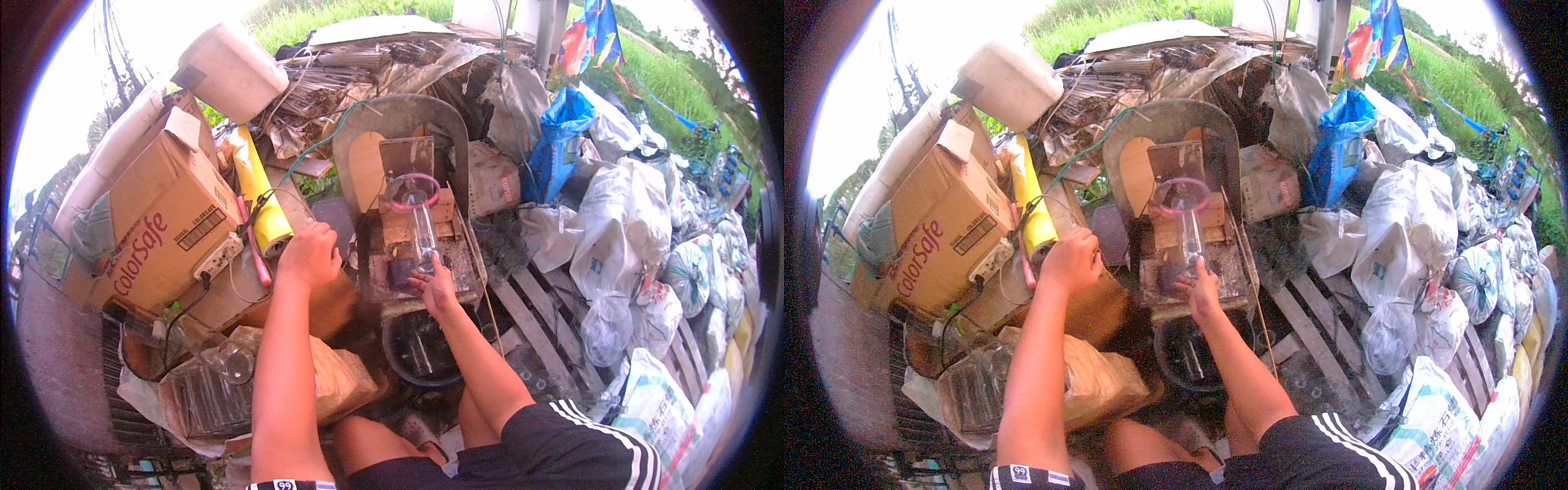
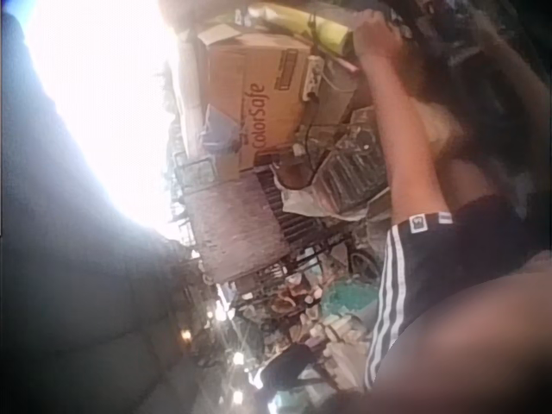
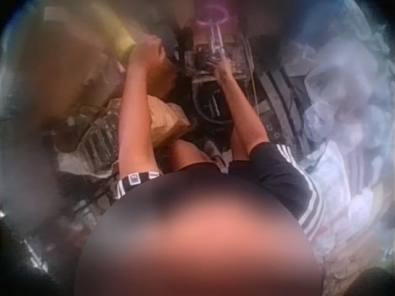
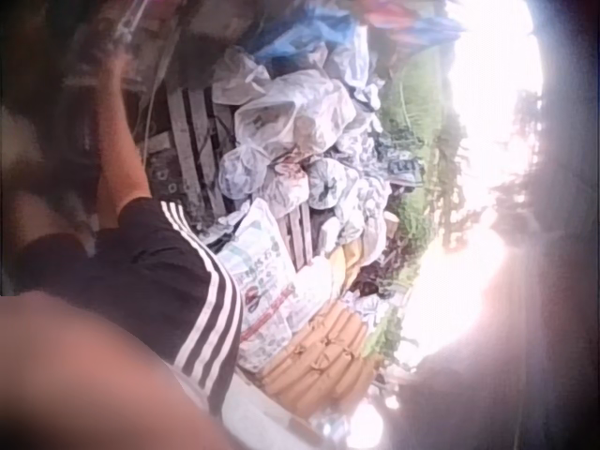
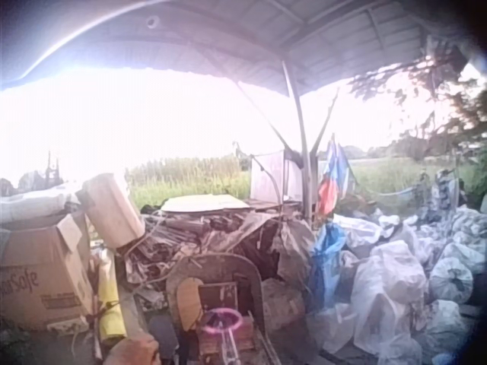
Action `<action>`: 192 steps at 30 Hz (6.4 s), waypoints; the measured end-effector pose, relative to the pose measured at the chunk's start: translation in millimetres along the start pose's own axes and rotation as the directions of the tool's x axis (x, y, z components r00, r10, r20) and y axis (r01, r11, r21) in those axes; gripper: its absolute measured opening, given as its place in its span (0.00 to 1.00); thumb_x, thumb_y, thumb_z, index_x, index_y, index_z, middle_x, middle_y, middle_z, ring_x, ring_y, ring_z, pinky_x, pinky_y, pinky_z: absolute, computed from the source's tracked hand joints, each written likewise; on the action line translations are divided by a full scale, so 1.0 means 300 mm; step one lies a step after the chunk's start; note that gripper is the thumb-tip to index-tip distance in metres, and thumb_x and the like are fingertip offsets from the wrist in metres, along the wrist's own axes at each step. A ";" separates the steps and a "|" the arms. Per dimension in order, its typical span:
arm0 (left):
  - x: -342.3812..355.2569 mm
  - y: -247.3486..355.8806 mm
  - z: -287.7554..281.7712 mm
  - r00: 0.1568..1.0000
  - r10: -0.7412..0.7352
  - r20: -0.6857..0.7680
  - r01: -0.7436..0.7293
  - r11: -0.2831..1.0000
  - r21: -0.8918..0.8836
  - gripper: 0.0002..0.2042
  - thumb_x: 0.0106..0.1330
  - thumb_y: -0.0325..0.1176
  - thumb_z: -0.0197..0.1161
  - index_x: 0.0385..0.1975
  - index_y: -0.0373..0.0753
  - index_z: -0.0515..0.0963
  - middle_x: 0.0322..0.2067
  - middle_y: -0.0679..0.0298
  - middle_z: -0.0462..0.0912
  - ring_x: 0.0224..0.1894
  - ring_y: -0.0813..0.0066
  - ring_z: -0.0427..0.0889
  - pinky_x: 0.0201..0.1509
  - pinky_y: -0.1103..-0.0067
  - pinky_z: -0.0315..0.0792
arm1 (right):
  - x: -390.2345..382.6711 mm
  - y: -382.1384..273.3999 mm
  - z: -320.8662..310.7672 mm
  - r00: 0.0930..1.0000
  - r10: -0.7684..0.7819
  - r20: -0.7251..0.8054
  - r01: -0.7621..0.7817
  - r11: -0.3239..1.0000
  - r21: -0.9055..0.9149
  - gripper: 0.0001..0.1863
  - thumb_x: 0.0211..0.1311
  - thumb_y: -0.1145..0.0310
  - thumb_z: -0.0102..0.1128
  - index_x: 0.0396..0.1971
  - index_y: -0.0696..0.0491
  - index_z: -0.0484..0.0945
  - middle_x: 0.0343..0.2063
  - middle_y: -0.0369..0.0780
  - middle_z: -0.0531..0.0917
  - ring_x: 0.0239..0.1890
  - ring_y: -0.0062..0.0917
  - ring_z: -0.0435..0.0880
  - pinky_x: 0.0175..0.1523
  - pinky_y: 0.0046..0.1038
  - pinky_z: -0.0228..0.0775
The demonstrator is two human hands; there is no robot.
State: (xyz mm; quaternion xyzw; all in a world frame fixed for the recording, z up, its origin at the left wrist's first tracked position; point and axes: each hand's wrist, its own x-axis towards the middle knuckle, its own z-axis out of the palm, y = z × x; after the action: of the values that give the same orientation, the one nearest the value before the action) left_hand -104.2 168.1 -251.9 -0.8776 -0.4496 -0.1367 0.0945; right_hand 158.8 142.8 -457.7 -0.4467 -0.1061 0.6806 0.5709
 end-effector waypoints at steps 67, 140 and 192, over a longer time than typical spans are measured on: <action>0.006 -0.008 0.003 0.999 -0.019 0.035 0.020 1.000 -0.020 0.07 0.60 0.32 0.66 0.30 0.34 0.82 0.37 0.49 0.84 0.50 0.49 0.84 0.71 0.59 0.73 | 0.026 0.005 -0.005 0.978 -0.195 -0.079 0.160 0.933 -0.323 0.45 0.75 0.41 0.64 0.74 0.55 0.53 0.61 0.50 0.76 0.56 0.40 0.83 0.50 0.41 0.83; 0.010 -0.003 -0.003 0.997 -0.036 0.063 0.036 0.999 -0.009 0.07 0.61 0.31 0.66 0.31 0.34 0.82 0.38 0.49 0.84 0.51 0.48 0.84 0.72 0.59 0.72 | -0.011 0.031 0.052 0.985 -0.124 -0.118 0.099 0.975 -0.199 0.46 0.74 0.34 0.61 0.76 0.41 0.47 0.51 0.46 0.80 0.42 0.33 0.84 0.49 0.43 0.77; 0.007 -0.010 -0.003 0.998 -0.022 0.055 0.023 1.000 -0.007 0.05 0.61 0.29 0.65 0.31 0.34 0.82 0.38 0.49 0.84 0.50 0.49 0.84 0.72 0.59 0.72 | 0.031 0.040 -0.015 0.995 0.043 0.087 -0.058 0.982 0.181 0.43 0.75 0.37 0.62 0.75 0.44 0.51 0.63 0.51 0.74 0.50 0.37 0.83 0.50 0.43 0.79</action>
State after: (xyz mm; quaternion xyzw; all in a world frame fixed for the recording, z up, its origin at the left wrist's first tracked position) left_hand -105.6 171.2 -250.2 -0.8762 -0.4614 -0.1153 0.0774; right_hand 154.4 145.3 -472.9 -0.3663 -0.0554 0.7197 0.5873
